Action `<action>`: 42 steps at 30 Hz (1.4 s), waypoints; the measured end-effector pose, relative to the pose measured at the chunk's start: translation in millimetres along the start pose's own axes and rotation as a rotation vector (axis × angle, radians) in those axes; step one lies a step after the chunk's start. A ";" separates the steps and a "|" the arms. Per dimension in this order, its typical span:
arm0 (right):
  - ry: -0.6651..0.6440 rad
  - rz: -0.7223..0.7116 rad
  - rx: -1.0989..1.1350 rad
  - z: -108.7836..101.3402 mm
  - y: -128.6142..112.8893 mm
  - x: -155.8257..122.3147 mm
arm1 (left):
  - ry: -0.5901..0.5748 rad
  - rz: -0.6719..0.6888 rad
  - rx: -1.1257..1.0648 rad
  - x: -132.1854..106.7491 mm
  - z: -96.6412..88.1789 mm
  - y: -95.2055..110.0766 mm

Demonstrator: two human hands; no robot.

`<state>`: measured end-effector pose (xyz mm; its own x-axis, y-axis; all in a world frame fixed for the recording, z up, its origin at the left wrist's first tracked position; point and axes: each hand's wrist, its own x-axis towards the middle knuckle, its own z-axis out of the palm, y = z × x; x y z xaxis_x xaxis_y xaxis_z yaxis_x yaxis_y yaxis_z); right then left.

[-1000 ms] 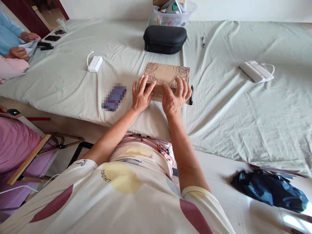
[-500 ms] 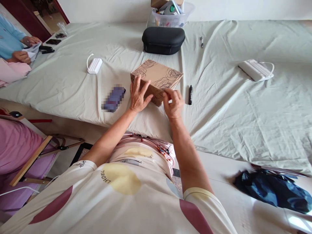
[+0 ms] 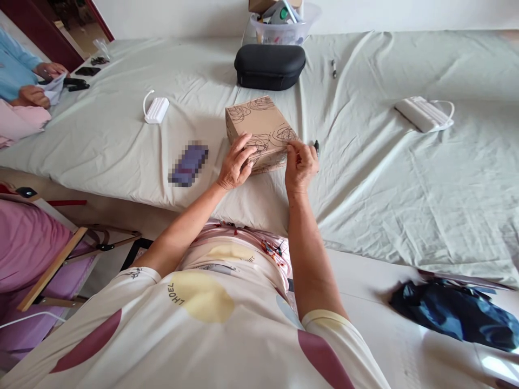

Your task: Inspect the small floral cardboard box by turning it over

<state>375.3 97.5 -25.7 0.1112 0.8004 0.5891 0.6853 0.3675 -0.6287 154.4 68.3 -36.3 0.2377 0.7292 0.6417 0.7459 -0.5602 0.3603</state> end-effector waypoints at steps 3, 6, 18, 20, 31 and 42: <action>0.046 0.017 0.020 1.4 7.9 2.9 | 0.012 -0.014 0.004 0.5 0.5 0.7; 0.065 0.031 0.049 2.3 8.8 2.2 | 0.034 -0.058 -0.034 1.5 2.0 0.7; -0.046 0.088 0.081 5.2 11.8 5.7 | 0.173 -0.122 -0.059 -4.8 -5.3 -16.3; -0.038 0.076 0.115 5.6 13.4 5.4 | 0.254 -0.096 -0.056 -5.8 -6.0 -17.5; -0.092 0.257 0.584 2.0 0.4 2.1 | 0.368 -0.121 -0.223 -9.5 -2.9 -19.9; -0.276 0.143 0.437 4.4 -1.9 -1.8 | 0.149 -0.399 -0.269 -10.7 12.9 -21.9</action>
<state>370.6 97.5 -27.7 -0.0522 0.9300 0.3639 0.3073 0.3616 -0.8802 143.5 77.8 -59.9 -0.1389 0.8541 0.5012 0.5694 -0.3453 0.7461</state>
